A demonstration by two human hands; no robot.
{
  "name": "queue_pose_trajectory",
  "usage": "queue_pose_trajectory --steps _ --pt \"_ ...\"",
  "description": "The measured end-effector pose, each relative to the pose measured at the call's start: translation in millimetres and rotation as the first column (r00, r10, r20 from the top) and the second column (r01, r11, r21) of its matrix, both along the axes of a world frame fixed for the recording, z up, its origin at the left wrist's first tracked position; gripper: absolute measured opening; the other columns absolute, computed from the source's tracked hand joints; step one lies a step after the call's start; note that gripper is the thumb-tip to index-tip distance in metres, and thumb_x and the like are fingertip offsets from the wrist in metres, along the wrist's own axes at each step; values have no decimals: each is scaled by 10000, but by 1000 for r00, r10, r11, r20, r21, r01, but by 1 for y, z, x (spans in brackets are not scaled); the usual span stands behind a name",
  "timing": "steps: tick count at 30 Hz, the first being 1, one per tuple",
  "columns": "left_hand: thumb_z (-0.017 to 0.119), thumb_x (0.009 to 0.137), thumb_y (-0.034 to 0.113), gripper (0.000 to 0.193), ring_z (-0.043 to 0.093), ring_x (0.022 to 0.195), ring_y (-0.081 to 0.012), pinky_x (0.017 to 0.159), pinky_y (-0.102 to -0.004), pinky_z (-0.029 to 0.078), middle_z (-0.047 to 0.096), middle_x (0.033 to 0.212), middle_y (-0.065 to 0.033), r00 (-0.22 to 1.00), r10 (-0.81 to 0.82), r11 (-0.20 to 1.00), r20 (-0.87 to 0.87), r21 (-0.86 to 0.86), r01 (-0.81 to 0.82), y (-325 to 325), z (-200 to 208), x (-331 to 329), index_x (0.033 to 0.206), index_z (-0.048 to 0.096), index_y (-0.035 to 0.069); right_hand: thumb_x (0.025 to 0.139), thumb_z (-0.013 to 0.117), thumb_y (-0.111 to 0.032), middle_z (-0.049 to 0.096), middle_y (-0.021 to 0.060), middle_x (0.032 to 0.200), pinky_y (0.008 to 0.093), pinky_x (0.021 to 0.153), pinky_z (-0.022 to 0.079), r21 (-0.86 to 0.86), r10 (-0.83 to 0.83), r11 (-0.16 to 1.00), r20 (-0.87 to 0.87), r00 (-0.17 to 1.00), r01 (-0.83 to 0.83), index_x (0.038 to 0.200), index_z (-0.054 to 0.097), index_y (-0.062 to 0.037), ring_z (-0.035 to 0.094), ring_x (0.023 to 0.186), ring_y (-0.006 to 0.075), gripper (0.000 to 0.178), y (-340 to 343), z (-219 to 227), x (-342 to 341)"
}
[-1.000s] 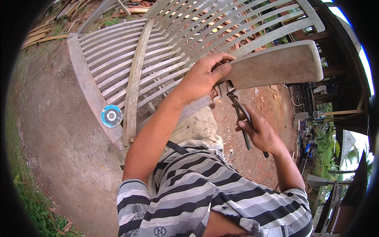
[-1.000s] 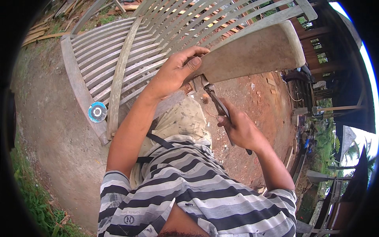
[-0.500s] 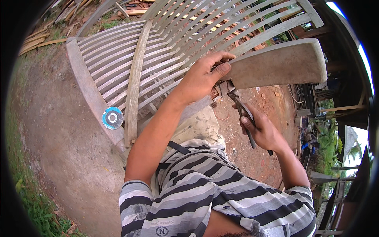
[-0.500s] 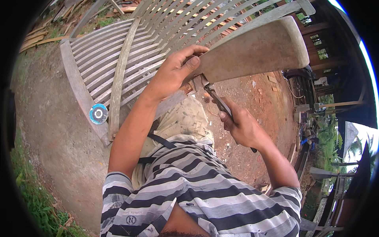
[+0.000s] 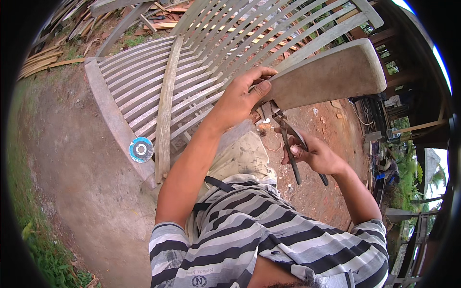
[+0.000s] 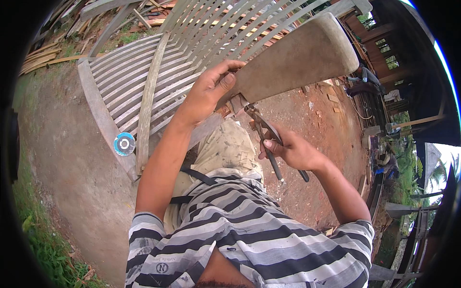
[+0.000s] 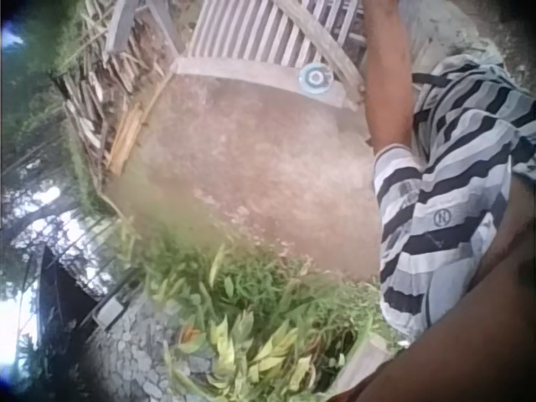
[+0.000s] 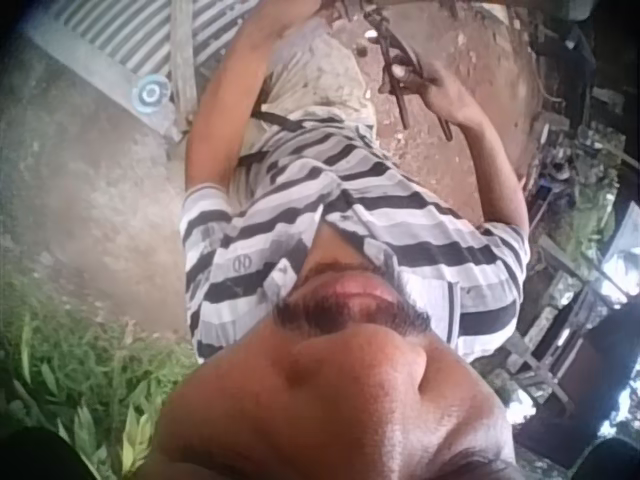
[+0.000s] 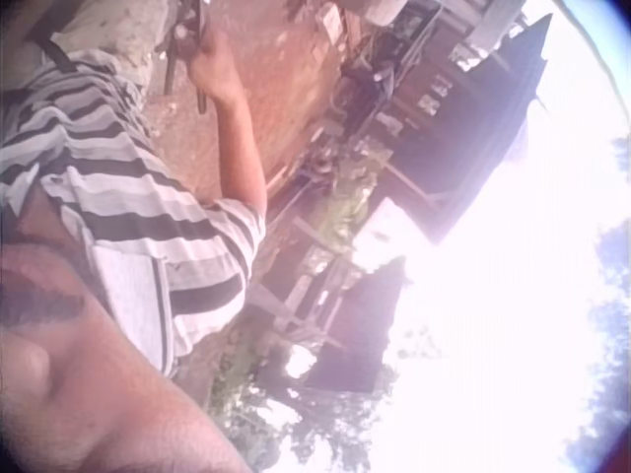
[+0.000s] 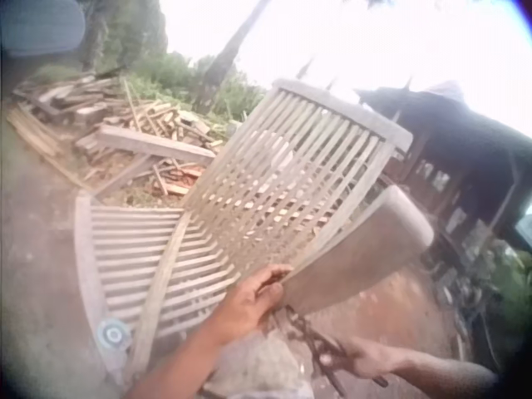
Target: The person uses pliers to remove a metal fastener from a wooden chair slat, then reattaches the slat to the chair frame. They manipulate the fastener and slat by hand to align and secure the connection.
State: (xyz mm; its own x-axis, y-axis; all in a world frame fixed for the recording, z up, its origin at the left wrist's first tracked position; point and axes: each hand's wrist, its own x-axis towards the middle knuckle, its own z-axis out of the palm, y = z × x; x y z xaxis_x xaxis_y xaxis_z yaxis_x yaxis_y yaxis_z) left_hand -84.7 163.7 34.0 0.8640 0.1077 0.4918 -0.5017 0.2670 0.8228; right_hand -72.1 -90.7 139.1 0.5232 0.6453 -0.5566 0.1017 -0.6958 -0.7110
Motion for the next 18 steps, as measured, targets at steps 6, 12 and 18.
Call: queue_pose_trajectory --steps 6,12,18 --pt "606 1068 378 457 593 1134 -175 1028 -340 449 686 1209 -97 999 30 997 42 -69 -27 -3 -8 9 1313 627 -7 1069 584 -255 621 89 1071 403 973 543 -54 56 997 106 993 -51 1612 327 -90 661 1088 215 623 -1 5 -3" --pt "590 1079 374 473 562 1187 -131 1057 -293 424 662 1239 -54 1000 -10 1000 24 -27 11 0 -6 6 1362 604 -5 1064 596 -234 648 105 1129 411 979 543 -50 -27 998 18 999 28 1601 342 -79 670 1114 227 614 4 12 -9" --pt "589 1077 386 484 552 1203 -138 1067 -300 413 653 1248 -56 999 -31 998 32 -49 33 0 -5 4 1362 605 -5 1079 577 -202 684 68 975 354 888 522 2 -52 999 -134 990 53 1348 544 10 663 968 170 344 -4 -4 -6"
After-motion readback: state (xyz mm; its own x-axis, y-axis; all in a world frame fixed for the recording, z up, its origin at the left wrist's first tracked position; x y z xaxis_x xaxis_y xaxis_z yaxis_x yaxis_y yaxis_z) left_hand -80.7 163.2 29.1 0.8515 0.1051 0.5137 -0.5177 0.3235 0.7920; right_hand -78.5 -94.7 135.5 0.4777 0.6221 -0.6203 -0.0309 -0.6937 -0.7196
